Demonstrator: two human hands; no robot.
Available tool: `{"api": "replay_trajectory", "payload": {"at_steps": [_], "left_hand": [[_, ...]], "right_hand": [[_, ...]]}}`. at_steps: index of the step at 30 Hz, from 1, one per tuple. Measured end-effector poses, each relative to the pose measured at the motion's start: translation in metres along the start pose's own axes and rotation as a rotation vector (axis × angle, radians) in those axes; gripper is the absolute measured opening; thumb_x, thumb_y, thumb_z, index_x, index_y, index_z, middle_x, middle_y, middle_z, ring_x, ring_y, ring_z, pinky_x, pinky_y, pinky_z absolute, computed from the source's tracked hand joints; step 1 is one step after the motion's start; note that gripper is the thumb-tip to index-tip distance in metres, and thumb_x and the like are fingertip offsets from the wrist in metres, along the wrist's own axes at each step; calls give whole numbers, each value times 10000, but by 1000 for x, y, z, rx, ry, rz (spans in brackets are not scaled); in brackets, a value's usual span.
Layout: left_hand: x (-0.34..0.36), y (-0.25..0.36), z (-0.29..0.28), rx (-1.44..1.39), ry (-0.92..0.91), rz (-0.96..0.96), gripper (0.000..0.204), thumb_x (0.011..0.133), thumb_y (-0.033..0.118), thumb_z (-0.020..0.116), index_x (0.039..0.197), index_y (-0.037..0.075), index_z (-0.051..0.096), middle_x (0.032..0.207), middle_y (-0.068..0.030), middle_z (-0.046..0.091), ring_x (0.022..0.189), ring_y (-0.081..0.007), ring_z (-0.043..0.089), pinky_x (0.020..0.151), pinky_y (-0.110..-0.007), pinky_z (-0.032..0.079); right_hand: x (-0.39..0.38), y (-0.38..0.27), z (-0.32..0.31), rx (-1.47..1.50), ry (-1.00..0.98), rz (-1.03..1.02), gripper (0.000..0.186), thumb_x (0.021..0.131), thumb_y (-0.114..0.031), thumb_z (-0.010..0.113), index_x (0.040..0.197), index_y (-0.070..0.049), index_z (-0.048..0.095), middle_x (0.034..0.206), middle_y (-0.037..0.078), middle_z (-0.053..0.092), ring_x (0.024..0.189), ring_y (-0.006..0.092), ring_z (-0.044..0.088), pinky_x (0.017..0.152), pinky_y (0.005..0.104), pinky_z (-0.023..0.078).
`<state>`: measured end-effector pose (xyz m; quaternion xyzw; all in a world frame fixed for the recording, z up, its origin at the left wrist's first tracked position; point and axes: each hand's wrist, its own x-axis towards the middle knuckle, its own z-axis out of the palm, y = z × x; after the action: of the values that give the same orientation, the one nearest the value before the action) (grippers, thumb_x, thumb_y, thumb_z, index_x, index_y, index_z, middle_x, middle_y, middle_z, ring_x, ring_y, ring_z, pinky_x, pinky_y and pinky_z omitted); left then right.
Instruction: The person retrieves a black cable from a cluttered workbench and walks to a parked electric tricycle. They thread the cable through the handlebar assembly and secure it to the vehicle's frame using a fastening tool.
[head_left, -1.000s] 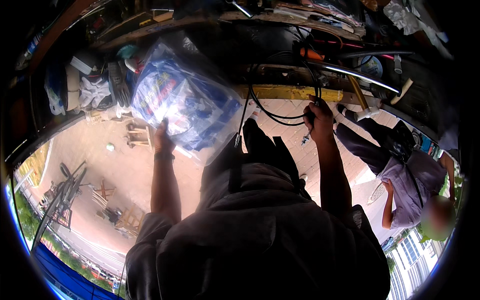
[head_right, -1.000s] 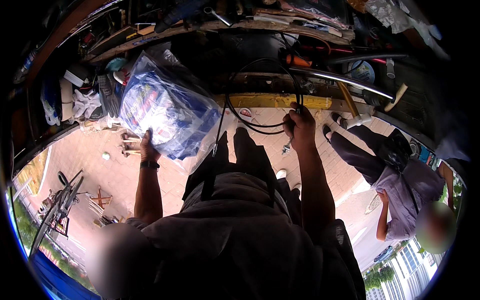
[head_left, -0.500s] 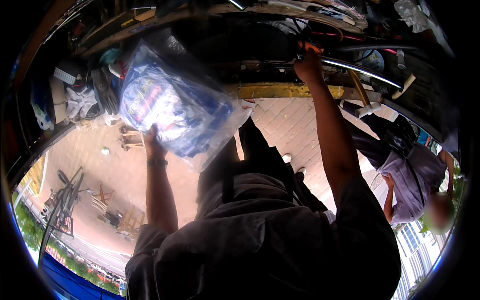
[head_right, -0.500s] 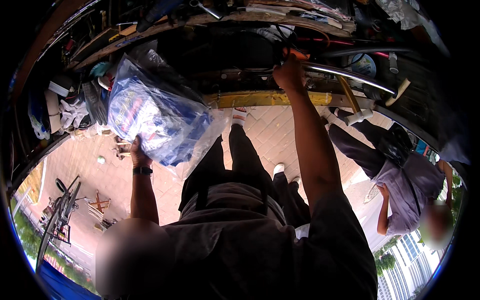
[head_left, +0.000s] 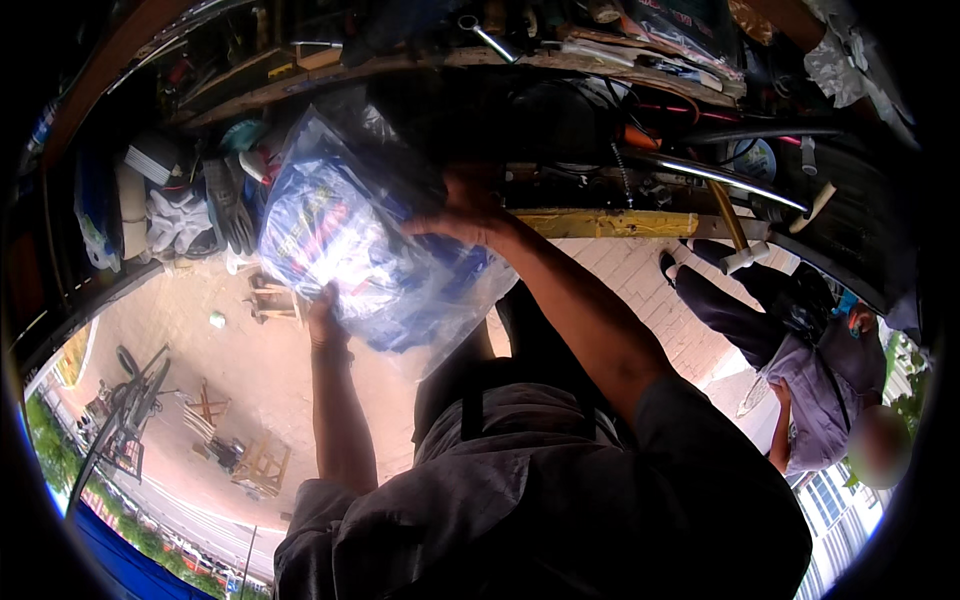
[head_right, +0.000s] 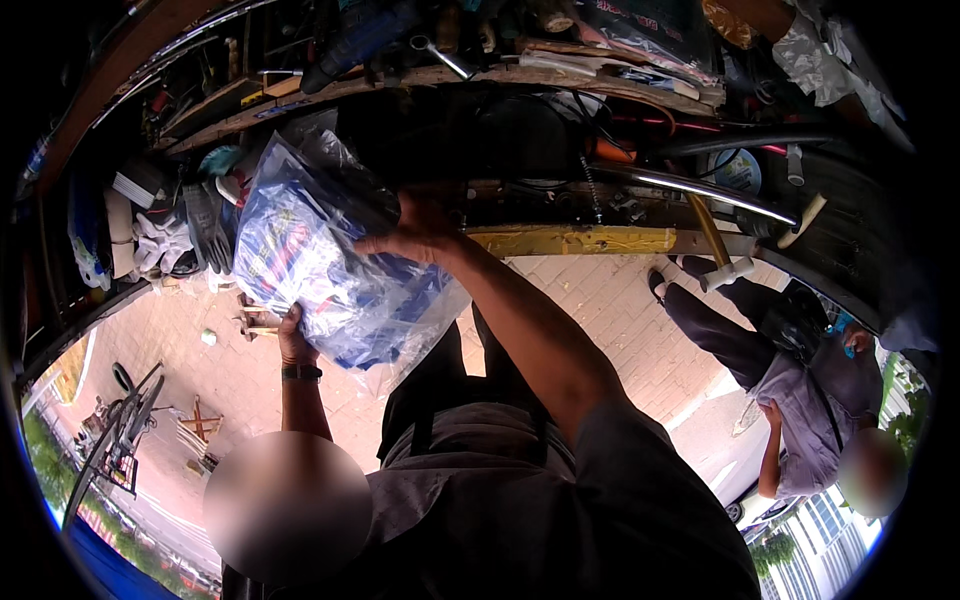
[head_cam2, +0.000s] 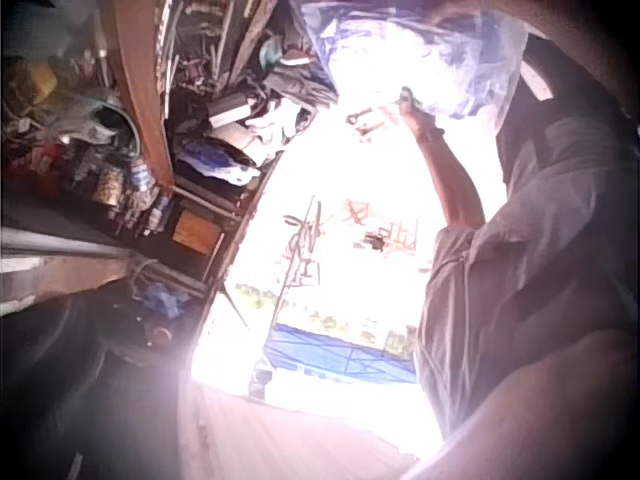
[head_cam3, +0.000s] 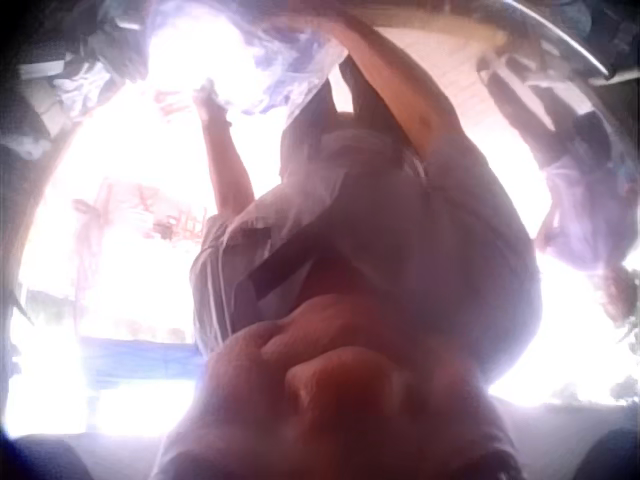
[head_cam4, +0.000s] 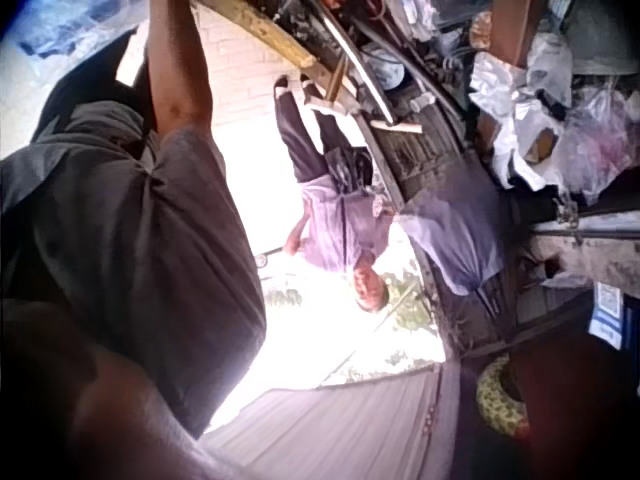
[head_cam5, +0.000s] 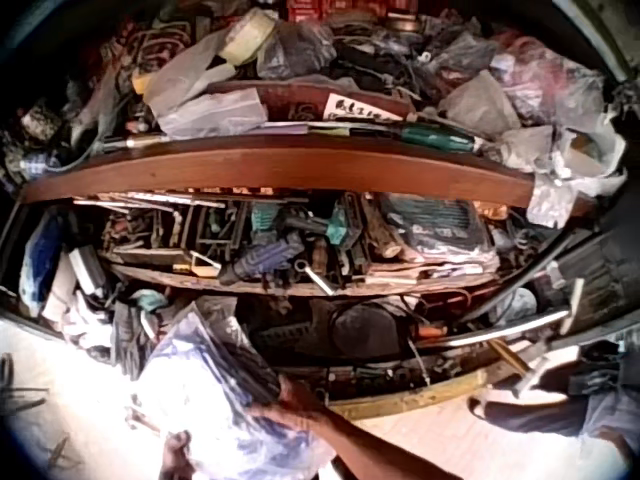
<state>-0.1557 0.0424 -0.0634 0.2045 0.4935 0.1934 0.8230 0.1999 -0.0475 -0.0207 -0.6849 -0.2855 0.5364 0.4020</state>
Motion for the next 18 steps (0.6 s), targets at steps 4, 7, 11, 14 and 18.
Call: {"api": "replay_trajectory", "payload": {"at_steps": [4,7,11,14,18], "left_hand": [[-20,3,1,51,75,1,692,809,307,810,1381,13,553,1340,-101,633,1240,-324,592,1091,-520,461],[-36,9,-17,117,51,-5,717,793,299,812,1382,-7,542,1339,-125,628,1222,-336,604,1081,-521,473],[-45,30,14,209,-113,-35,755,789,251,809,1434,16,494,1341,-124,622,1216,-357,607,1046,-538,501],[-41,34,106,373,-162,-46,632,785,198,789,1339,24,539,1239,-106,642,1118,-315,624,983,-491,516],[-31,24,295,558,-275,40,412,774,119,753,1156,30,627,1063,-80,675,954,-242,643,880,-406,530]], "right_hand": [[-28,-27,-8,122,22,-12,1020,568,-361,972,1417,-38,509,1344,176,643,1260,329,589,1090,382,436],[-62,-44,-29,239,12,-88,964,612,-294,958,1421,-30,505,1363,162,618,1282,302,557,1112,383,407],[-103,-20,-64,280,43,-159,1045,606,-267,957,1478,-33,431,1411,185,559,1308,332,525,1116,401,396],[-148,-20,-119,349,200,-80,1019,613,-198,941,1459,22,416,1349,173,573,1249,294,540,1080,387,429],[-205,-25,-208,674,275,-174,976,687,-151,895,1483,43,364,1326,107,586,1170,207,562,1047,356,445]]}}
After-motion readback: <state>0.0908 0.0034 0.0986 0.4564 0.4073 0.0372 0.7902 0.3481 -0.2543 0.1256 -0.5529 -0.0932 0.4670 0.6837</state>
